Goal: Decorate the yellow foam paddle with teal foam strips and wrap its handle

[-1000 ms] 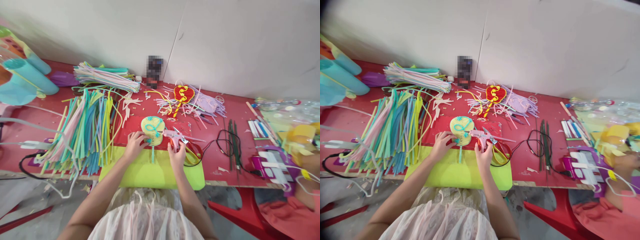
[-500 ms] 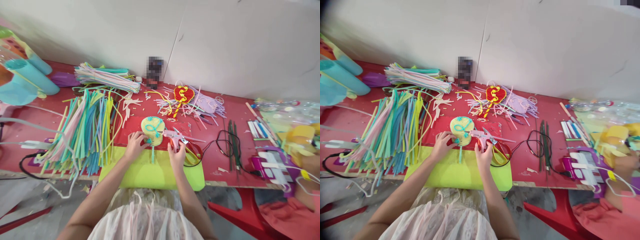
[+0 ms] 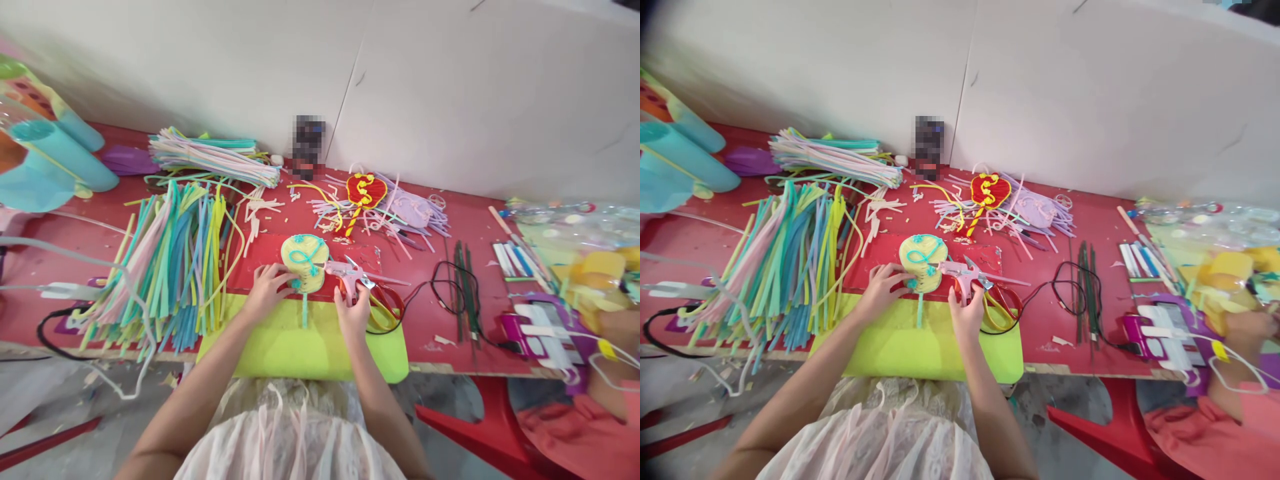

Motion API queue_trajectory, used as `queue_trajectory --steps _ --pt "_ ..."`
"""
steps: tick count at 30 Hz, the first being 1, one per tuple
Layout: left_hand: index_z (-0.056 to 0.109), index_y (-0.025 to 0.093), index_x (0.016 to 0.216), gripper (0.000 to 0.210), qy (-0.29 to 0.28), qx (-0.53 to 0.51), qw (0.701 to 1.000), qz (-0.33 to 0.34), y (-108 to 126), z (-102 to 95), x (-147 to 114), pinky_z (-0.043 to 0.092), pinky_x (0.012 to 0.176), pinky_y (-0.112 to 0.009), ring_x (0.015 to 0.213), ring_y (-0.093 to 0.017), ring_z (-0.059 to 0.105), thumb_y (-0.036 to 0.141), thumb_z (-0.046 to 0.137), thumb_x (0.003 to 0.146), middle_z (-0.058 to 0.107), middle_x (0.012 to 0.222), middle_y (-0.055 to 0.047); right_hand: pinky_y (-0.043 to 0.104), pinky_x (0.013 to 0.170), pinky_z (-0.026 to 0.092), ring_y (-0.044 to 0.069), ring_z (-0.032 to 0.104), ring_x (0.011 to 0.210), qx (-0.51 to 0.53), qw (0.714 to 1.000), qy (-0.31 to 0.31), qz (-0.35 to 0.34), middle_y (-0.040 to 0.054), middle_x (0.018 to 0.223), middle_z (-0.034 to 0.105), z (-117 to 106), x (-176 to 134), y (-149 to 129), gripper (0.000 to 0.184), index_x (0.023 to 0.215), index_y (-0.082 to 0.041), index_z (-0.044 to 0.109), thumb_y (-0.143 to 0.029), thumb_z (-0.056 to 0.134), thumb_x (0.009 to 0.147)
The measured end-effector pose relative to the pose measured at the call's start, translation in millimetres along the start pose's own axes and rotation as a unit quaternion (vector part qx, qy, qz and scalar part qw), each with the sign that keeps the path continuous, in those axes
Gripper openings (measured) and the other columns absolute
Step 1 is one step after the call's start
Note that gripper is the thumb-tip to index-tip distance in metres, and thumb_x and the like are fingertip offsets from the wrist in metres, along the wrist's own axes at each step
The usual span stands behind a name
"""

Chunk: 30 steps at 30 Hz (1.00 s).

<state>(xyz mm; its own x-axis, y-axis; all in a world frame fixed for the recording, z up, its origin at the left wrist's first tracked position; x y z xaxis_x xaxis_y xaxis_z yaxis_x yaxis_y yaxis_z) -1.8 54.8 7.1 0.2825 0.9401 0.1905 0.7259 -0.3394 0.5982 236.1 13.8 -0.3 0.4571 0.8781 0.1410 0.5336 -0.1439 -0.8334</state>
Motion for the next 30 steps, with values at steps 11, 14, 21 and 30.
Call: queue_trajectory --steps 11,14,21,30 --pt "0.059 0.026 0.101 0.031 0.006 -0.004 0.999 -0.036 8 0.5 2 0.028 0.097 -0.042 0.101 -0.022 0.050 0.034 0.069 0.072 0.058 0.103 -0.004 0.027 0.061 0.046 0.015 0.052 0.065 -0.009 1.000 -0.002 -0.002 0.0045 0.081 0.057 -1 0 -6 0.046 0.102 -0.016 0.050 -0.050 0.060 0.072" --pt "0.060 0.026 0.100 0.029 0.010 -0.015 0.999 -0.034 5 -0.2 0 0.029 0.096 -0.040 0.102 -0.022 0.050 0.034 0.067 0.073 0.058 0.105 -0.004 0.027 0.061 0.046 0.015 0.053 0.066 -0.003 1.000 -0.003 0.005 0.0042 0.080 0.058 -1 0 -4 0.046 0.102 -0.016 0.050 -0.049 0.061 0.072" --pt "0.062 0.024 0.094 0.017 0.034 0.009 0.999 -0.033 3 -3.7 1 0.028 0.096 -0.040 0.098 -0.020 0.051 0.032 0.061 0.079 0.060 0.102 -0.003 0.027 0.062 0.046 0.015 0.053 0.066 -0.011 1.000 0.000 -0.006 0.0043 0.080 0.057 -2 0 -4 0.047 0.102 -0.016 0.050 -0.049 0.061 0.072" --pt "0.058 0.024 0.102 0.031 0.043 0.035 0.998 -0.038 7 -9.0 -1 0.029 0.096 -0.042 0.099 -0.023 0.051 0.039 0.064 0.075 0.059 0.103 -0.006 0.027 0.062 0.046 0.015 0.054 0.066 -0.018 1.000 0.001 -0.008 0.0044 0.080 0.058 -2 0 -5 0.047 0.103 -0.016 0.050 -0.049 0.061 0.072"
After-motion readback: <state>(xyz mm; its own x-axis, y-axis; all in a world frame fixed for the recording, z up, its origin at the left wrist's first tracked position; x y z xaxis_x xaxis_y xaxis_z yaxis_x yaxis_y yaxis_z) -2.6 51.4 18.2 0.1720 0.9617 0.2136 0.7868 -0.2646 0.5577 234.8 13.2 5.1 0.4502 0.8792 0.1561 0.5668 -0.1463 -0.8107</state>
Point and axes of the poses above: each hand's wrist, its own x-axis towards the middle knuckle, its own z-axis out of the palm, y = z × x, the point moved 10 cm from there along x, towards the middle knuckle
